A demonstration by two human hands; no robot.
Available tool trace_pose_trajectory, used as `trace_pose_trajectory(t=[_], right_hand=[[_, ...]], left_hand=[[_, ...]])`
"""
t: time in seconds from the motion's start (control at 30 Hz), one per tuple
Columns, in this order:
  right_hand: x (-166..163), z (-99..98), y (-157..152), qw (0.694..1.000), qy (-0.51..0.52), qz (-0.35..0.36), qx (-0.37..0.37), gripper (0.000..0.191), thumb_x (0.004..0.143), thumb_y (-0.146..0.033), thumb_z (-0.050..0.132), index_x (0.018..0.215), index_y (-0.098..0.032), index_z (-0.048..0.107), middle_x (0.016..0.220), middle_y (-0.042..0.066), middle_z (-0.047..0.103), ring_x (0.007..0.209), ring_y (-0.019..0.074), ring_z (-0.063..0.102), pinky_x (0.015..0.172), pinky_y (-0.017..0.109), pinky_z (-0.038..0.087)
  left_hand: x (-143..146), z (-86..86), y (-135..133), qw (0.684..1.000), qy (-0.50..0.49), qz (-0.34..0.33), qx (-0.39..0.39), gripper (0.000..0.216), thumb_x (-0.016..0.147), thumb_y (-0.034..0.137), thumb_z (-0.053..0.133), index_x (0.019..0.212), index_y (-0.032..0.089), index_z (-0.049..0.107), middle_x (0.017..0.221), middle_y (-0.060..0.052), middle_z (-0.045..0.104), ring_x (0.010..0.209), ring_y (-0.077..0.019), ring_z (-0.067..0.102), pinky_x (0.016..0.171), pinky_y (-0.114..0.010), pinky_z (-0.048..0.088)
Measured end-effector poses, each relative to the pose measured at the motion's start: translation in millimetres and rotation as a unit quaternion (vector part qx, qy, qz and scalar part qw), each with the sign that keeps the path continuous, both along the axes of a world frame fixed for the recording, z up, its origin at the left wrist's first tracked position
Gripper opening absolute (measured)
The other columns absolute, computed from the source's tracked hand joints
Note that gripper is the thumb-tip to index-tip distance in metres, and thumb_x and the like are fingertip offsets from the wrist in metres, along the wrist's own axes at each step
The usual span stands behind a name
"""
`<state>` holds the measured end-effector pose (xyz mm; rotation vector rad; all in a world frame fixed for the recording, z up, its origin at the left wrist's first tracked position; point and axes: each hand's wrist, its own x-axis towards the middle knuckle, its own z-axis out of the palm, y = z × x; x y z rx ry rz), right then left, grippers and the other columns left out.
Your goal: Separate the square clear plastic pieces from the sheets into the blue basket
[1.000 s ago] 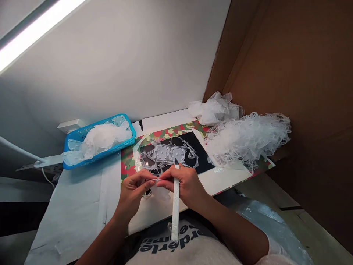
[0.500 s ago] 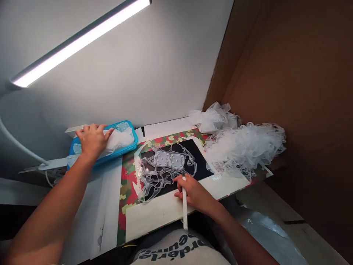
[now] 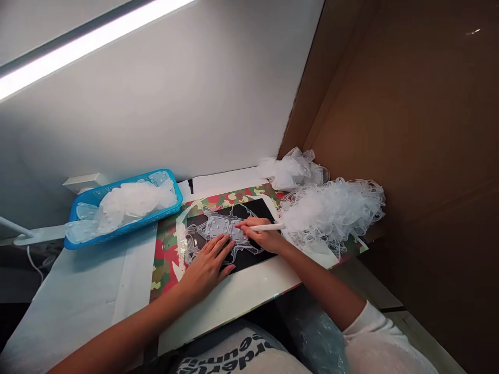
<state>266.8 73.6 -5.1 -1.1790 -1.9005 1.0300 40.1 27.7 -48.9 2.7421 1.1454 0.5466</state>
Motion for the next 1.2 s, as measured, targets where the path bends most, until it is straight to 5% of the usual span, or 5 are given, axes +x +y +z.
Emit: trace_pose_trajectory(t=[0.27, 0.83, 0.93, 1.1, 1.2], right_hand=[[-1.7, -12.4, -0.1, 0.997, -0.055, 0.031, 0.049, 0.02, 0.086, -0.031, 0.065, 0.074, -0.016, 0.064, 0.083, 0.003, 0.067, 0.074, 0.014, 0.059, 0.068, 0.026, 0.044], [-3.8, -11.5, 0.2, 0.988, -0.108, 0.083, 0.075, 0.015, 0.087, -0.016, 0.06, 0.072, -0.018, 0.057, 0.09, 0.002, 0.065, 0.077, 0.0145, 0.06, 0.068, 0.026, 0.046], [-5.6, -18.6, -3.8, 0.971, -0.15, 0.09, 0.161, 0.012, 0.088, -0.015, 0.059, 0.076, -0.019, 0.057, 0.104, 0.007, 0.066, 0.091, 0.0186, 0.062, 0.078, 0.031, 0.051], [-17.8, -33.3, -9.1, 0.899, -0.246, 0.1, 0.348, 0.015, 0.094, -0.014, 0.049, 0.101, -0.017, 0.063, 0.114, 0.013, 0.069, 0.108, 0.0269, 0.062, 0.091, 0.043, 0.049], [-5.5, -27.8, 2.3, 0.932, -0.175, 0.004, 0.318, 0.02, 0.096, -0.017, 0.045, 0.105, -0.018, 0.063, 0.105, 0.01, 0.072, 0.095, 0.0219, 0.066, 0.084, 0.037, 0.052]], left_hand=[[-4.7, 2.0, -0.1, 0.999, -0.037, 0.022, -0.022, 0.05, 0.09, 0.041, 0.058, 0.136, 0.023, 0.05, 0.146, -0.018, 0.045, 0.137, -0.0343, 0.041, 0.108, -0.056, 0.039], [-2.6, 0.1, -1.7, 0.999, 0.022, 0.029, 0.005, 0.051, 0.09, 0.039, 0.059, 0.136, 0.02, 0.05, 0.147, -0.019, 0.045, 0.14, -0.0337, 0.037, 0.112, -0.053, 0.035], [-3.4, -2.3, -2.4, 0.999, 0.018, 0.031, 0.018, 0.051, 0.091, 0.04, 0.058, 0.137, 0.022, 0.049, 0.151, -0.016, 0.039, 0.143, -0.0333, 0.031, 0.112, -0.052, 0.035], [-2.7, -1.0, -2.5, 0.998, 0.019, 0.049, 0.023, 0.058, 0.088, 0.039, 0.062, 0.141, 0.025, 0.044, 0.161, -0.017, 0.018, 0.145, -0.0371, 0.025, 0.112, -0.055, 0.033], [-2.3, -2.4, -3.6, 0.998, 0.018, 0.06, 0.017, 0.055, 0.088, 0.04, 0.062, 0.139, 0.028, 0.047, 0.162, -0.015, 0.011, 0.145, -0.0381, 0.023, 0.112, -0.055, 0.032]])
